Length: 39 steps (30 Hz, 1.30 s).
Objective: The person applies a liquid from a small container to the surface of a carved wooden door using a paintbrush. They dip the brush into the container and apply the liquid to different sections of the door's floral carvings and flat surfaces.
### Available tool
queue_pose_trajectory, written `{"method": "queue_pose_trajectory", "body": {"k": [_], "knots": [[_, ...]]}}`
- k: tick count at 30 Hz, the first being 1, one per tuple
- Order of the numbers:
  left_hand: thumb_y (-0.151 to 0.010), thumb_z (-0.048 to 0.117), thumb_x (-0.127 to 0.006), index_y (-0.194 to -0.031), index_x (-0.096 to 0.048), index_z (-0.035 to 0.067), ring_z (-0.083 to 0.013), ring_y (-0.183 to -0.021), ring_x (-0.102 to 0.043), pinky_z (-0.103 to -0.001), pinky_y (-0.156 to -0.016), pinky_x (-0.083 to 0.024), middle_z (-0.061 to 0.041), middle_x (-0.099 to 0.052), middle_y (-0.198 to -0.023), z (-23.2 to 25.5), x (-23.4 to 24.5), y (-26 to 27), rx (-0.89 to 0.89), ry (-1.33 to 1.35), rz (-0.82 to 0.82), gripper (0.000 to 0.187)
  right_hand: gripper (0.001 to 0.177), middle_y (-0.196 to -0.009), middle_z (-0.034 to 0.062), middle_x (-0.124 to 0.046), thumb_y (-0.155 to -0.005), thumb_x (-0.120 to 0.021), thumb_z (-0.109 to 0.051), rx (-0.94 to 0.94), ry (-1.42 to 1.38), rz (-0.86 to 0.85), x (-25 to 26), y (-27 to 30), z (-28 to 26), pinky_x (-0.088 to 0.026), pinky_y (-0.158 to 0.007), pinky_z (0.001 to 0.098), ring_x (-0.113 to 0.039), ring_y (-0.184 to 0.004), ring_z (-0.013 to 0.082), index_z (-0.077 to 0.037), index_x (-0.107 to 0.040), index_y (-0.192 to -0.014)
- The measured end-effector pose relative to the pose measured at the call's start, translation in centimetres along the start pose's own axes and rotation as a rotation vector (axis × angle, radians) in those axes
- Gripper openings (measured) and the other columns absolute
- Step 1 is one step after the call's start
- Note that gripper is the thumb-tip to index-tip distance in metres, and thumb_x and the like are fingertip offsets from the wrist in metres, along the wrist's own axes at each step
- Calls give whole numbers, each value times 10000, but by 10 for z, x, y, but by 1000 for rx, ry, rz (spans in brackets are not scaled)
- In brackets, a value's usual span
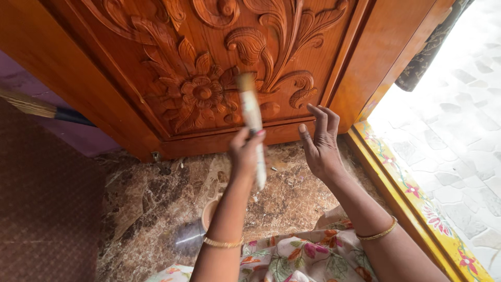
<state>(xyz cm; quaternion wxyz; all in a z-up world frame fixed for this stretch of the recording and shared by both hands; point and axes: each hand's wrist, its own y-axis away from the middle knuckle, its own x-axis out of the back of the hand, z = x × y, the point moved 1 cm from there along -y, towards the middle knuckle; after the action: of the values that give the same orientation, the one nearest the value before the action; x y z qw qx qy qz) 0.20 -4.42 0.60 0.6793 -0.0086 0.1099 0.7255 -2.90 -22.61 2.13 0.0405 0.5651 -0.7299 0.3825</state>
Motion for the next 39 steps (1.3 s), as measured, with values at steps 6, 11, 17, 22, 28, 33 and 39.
{"method": "queue_pose_trajectory", "body": {"k": [6,11,17,22,28,33,39], "knots": [[-930,171,-658,-1168,-647,-43,-186,-427,-584,-325,-343,-514,-112,-597,-665,-2,-18,-23,-12,-19,-166,321,531,-1451,205,-304,-1087,-449,-442,-15,48,-9,-1,0,4,-331,-1206,514,-336,-1451,386,-131,-389,-1513],[-912,174,-644,-1269,-640,38,-152,-436,-589,-289,-354,-529,-103,-636,-682,9,28,-14,-7,51,-88,382,515,-1453,209,-314,-1089,-427,-451,-13,77,-51,0,-2,6,-324,-1202,516,-342,-1443,398,-138,-409,-1497],[-945,183,-591,-1260,-673,46,-140,-448,-588,-265,-358,-514,-88,-644,-701,35,82,17,1,60,185,353,507,-1459,215,-310,-1083,-425,-457,-44,68,-49,4,0,5,-331,-1191,516,-335,-1448,409,-148,-424,-1485],[-951,185,-620,-1221,-656,50,-143,-438,-581,-277,-350,-516,-93,-625,-686,27,55,12,-54,15,214,305,510,-1470,215,-306,-1075,-438,-458,-37,83,-46,-1,0,2,-329,-1184,537,-330,-1447,412,-149,-431,-1481],[-941,170,-603,-1206,-668,24,-149,-418,-577,-285,-346,-525,-88,-620,-664,5,-1,0,-37,54,-117,310,520,-1477,237,-291,-1048,-413,-458,-124,82,-124,-5,-2,-2,-395,-1112,530,-332,-1433,384,-138,-423,-1459],[-940,128,-609,-1291,-604,23,-135,-435,-570,-284,-367,-519,-83,-607,-682,9,-10,17,-56,22,-165,367,690,-1345,159,-560,-960,-426,-588,-533,-375,-314,-13,-3,10,-483,-1035,499,-577,-1242,311,-103,-421,-1450],[-934,136,-625,-1522,-259,60,-180,-644,-696,-310,-544,-609,-118,-682,-888,3,-20,38,-184,-388,-106,697,843,-1203,160,-689,-923,-315,-715,-848,-982,-588,-29,-2,4,-510,-928,462,-661,-1091,283,-45,-596,-1349]]}}
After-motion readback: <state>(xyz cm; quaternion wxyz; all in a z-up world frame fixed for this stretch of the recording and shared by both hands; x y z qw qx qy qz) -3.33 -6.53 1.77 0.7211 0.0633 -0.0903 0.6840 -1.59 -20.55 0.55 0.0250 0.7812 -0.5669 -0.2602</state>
